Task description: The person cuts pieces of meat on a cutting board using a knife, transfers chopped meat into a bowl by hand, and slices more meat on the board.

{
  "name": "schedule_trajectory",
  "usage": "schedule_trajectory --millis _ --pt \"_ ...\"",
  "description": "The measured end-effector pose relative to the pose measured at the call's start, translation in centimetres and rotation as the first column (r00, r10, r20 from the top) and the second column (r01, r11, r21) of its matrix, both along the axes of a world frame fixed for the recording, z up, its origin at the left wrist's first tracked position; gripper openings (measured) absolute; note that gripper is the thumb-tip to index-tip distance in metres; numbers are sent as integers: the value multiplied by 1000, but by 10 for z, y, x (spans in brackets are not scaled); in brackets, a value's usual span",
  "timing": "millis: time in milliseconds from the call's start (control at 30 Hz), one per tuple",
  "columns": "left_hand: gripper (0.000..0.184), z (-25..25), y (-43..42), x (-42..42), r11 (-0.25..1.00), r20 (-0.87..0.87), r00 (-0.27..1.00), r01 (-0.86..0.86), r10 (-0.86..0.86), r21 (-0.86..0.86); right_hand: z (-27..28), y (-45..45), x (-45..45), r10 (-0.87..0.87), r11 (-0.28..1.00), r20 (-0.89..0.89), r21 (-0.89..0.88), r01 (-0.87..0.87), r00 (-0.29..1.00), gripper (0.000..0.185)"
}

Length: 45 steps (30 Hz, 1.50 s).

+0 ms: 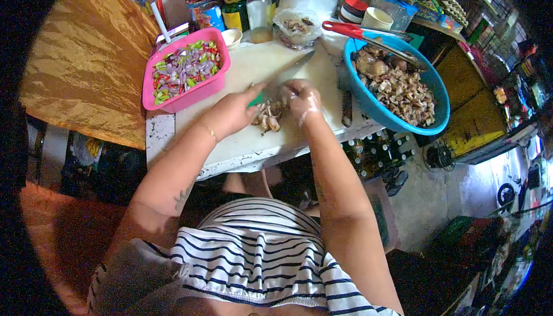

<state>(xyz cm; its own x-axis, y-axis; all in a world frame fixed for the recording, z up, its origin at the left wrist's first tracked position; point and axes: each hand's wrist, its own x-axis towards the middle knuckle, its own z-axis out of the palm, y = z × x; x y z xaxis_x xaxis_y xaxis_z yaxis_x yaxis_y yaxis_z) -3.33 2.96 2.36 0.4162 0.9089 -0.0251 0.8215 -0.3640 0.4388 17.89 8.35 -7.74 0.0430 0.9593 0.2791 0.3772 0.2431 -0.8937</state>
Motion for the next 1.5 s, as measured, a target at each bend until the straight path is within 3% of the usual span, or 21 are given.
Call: schedule_trajectory --millis 100,133,233,267,467,567,700,733,833,933,1033,1067,1167,1200,1267,1367,1467,1500 --pt "66 19 -38 -15 999 20 999 -27 26 41 24 -52 7 -104 993 152 65 95 983 21" --pt "66 27 -53 -20 997 38 999 -23 21 67 21 -64 12 -48 984 239 176 5 970 23" --pt "68 39 -82 -33 999 -14 1000 -15 15 38 17 -82 -2 93 970 91 217 -111 992 31" --pt "68 40 -87 -35 1000 -50 999 -8 9 22 25 -84 -4 98 954 171 265 -142 980 39" --pt "69 48 -88 -43 999 -153 987 40 -45 -31 23 -59 -6 117 909 324 345 -232 939 35" --pt "68 44 -75 -50 993 -156 981 108 -113 -39 17 -53 -7 177 928 250 281 -246 952 33" --pt "70 32 -64 -38 993 -187 977 83 -99 -88 7 -44 -11 109 938 282 289 -193 953 16" --pt "69 18 -57 -33 994 -123 986 106 -109 -37 7 -46 -14 65 953 281 266 -143 957 12" --pt "68 -16 -32 -15 987 44 991 119 -124 105 5 -44 -13 101 931 271 314 -187 957 12" --pt "66 3 -16 7 994 -56 998 32 -39 -108 3 -46 -10 51 924 260 355 -145 964 14" --pt "65 -1 -13 -5 997 38 997 66 -65 -33 1 -45 -3 -51 914 209 404 -39 977 17" --pt "65 -11 -17 -13 980 163 978 98 -126 174 4 -49 0 -91 926 223 379 0 971 18" --pt "66 7 -36 -27 992 191 981 -54 31 116 20 -62 -3 -117 974 254 220 60 960 20" --pt "68 9 -41 -34 987 259 966 -49 9 150 26 -64 -5 -79 980 317 200 15 945 21" --pt "69 21 -55 -43 993 195 978 -94 78 74 39 -64 -10 -1 985 438 158 -76 899 24" --pt "70 11 -69 -61 992 149 985 -100 87 78 36 -57 -14 59 983 377 137 -119 924 28" --pt "71 12 -81 -63 995 93 992 -93 89 44 13 -37 -9 212 969 196 84 -232 957 28" --pt "71 14 -84 -63 995 69 993 -97 96 18 10 -37 -7 179 973 215 108 -205 960 27"
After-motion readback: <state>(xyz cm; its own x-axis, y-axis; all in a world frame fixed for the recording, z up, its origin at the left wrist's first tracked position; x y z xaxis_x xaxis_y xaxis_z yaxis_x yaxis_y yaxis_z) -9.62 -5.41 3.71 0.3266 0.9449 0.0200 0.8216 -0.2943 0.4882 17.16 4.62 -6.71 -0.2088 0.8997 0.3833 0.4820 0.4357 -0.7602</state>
